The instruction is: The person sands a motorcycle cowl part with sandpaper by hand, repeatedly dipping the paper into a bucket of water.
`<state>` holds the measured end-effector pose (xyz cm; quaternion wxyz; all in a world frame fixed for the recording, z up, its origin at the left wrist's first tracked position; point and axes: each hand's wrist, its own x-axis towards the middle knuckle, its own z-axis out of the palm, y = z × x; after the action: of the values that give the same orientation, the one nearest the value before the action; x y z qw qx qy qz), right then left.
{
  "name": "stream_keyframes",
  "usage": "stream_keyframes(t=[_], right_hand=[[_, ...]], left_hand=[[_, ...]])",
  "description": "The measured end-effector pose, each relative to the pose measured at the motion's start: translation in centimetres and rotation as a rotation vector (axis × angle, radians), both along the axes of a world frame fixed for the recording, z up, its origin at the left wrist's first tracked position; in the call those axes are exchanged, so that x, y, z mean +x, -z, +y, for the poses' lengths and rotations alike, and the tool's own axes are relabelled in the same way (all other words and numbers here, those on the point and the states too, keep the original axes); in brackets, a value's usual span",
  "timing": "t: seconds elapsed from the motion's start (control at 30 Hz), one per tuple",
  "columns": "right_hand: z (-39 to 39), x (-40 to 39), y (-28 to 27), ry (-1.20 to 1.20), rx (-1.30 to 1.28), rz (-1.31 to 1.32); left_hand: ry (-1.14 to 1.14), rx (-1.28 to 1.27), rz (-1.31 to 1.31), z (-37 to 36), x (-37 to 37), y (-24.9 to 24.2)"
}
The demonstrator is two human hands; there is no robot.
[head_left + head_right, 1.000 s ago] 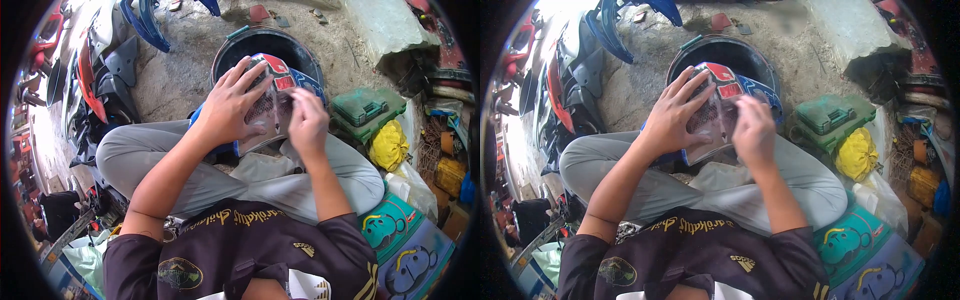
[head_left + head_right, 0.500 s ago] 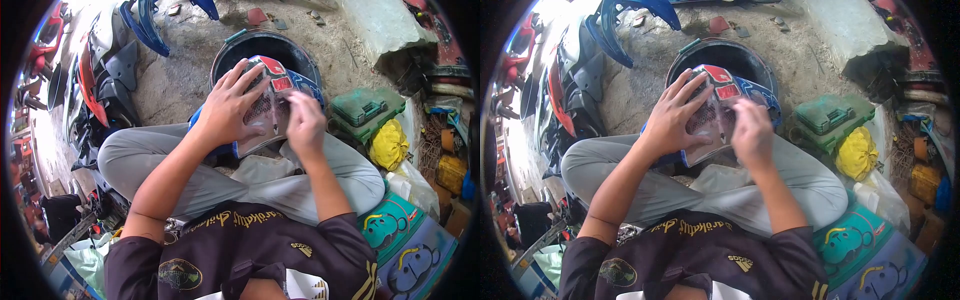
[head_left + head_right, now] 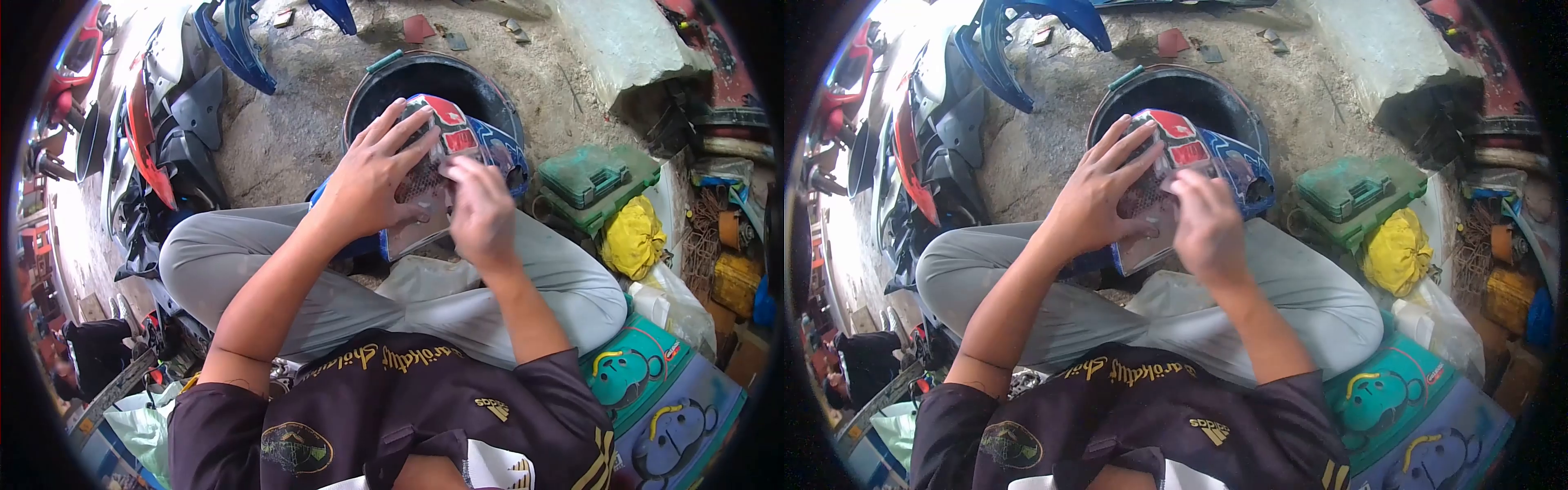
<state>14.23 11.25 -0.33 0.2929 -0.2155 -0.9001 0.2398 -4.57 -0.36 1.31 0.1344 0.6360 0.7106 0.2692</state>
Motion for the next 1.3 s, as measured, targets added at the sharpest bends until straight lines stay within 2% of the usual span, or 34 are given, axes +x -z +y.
stream_keyframes(t=[0.1, 0.23, 0.37, 0.47, 0.53, 0.67, 0.83, 1.0, 1.1, 1.3], right_hand=[[3.2, 0.6, 1.5, 0.077, -0.043, 0.026], [-0.9, -0.3, 0.6, -0.075, -0.012, 0.043], [2.9, 1.1, 0.0, 0.075, -0.195, 0.04], [5.3, 3.1, 0.4, 0.263, -0.784, 0.133], [5.2, 2.8, -1.7, 0.218, -0.764, 0.327], [4.6, 2.4, -6.1, 0.165, -0.683, 0.404], [4.6, 2.7, -14.4, -0.007, -0.512, 0.184], [6.4, 2.1, -21.1, -0.156, -0.484, 0.081], [6.8, 1.4, -22.0, -0.172, -0.547, 0.075], [7.7, -0.5, -17.6, -0.161, -0.653, 0.131]], left_hand=[[-0.004, 0.002, -0.017, -0.1, -0.1, -0.1], [-0.013, 0.006, 0.006, 0.0, -0.1, 0.2], [-0.007, 0.039, 0.06, -0.1, -0.1, 0.1], [-0.025, 0.065, 0.151, 0.0, 0.4, 0.1], [-0.046, 0.093, 0.193, 0.2, 0.4, 0.7], [-0.041, 0.139, 0.214, 0.1, 0.1, 1.2], [-0.052, 0.002, 0.241, 1.2, -1.5, 1.7], [-0.07, -0.112, 0.24, 2.1, -3.1, 2.5], [-0.067, -0.093, 0.266, 1.9, -2.6, 2.7], [-0.089, -0.029, 0.215, 2.0, -3.5, 4.0]])
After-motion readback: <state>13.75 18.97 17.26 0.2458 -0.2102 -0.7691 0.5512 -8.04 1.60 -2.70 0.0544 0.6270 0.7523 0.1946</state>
